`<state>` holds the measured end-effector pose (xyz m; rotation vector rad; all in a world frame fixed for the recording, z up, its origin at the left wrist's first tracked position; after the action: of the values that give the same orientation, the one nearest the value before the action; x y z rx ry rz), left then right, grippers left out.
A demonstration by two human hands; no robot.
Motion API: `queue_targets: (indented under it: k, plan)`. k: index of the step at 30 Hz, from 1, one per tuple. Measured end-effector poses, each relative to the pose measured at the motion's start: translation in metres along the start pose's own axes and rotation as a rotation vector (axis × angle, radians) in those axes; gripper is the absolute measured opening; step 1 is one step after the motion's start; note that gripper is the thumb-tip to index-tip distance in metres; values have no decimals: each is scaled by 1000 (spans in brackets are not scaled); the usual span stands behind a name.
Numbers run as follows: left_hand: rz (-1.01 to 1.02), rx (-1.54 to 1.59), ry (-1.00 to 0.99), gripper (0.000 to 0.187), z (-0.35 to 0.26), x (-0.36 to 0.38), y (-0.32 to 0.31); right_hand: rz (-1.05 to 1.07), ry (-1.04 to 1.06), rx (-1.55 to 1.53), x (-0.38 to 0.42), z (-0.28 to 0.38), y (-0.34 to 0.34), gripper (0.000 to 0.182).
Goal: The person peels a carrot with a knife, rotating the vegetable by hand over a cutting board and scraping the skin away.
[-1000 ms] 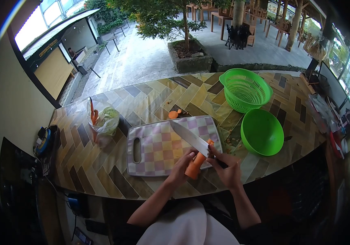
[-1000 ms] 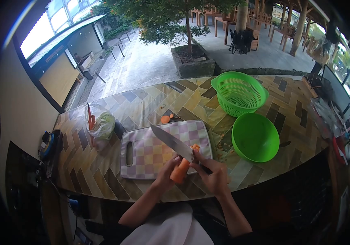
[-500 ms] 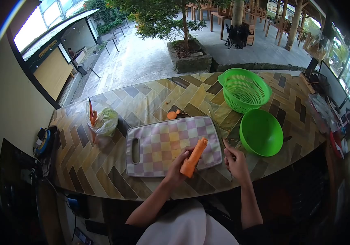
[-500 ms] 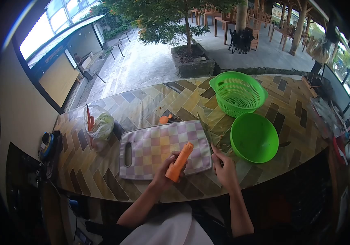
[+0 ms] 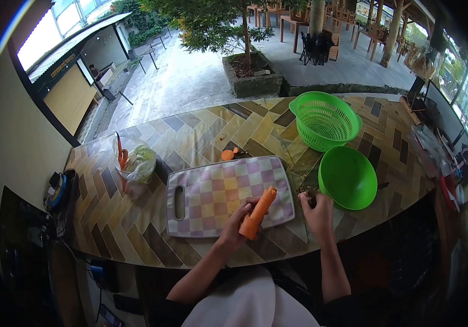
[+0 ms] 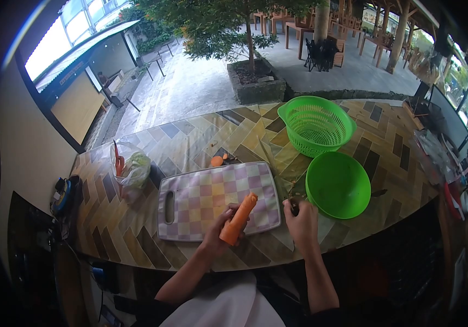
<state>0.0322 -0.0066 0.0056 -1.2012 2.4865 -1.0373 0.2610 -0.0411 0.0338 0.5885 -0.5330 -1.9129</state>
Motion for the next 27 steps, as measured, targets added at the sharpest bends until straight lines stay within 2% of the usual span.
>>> queue_targets:
  k: [3, 6, 8, 9, 12, 13, 16, 22, 27]
  plan:
    - [-23, -17, -26, 45, 1, -1, -2, 69, 91, 144, -1, 20, 6, 45]
    - [-48, -19, -56, 49, 0, 0, 0, -93, 341, -10, 13, 40, 2, 67]
    - [-119, 26, -84, 51, -2, 1, -7, 122, 288, -7, 25, 40, 1, 76]
    - [-154, 49, -98, 52, -3, 1, -9, 164, 314, -7, 31, 42, -2, 75]
    - [4, 25, -87, 58, -1, 4, -1, 216, 406, 30, 36, 47, -13, 75]
    - [-77, -1, -51, 63, -3, 4, -5, 204, 426, 22, 36, 50, -16, 75]
    - [-89, 100, 30, 59, 5, 6, 11, 219, 393, 1, 35, 53, -17, 76]
    - [-175, 169, 110, 36, 14, 6, 25, 265, 353, 7, 31, 61, -8, 78]
    - [-156, 182, 96, 35, 11, 8, 18, 259, 408, -20, 31, 58, -10, 74]
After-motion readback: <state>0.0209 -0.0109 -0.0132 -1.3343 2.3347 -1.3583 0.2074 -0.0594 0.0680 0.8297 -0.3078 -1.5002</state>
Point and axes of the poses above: each hand's wrist, its own x-axis away from the middle knuckle, its own y-axis out of the back of the hand, z = x × y, the point moved 1 cm from there along -x, towards the middle knuckle, and after that the axes turned 2 degrees about z, right-handed, at the moved point
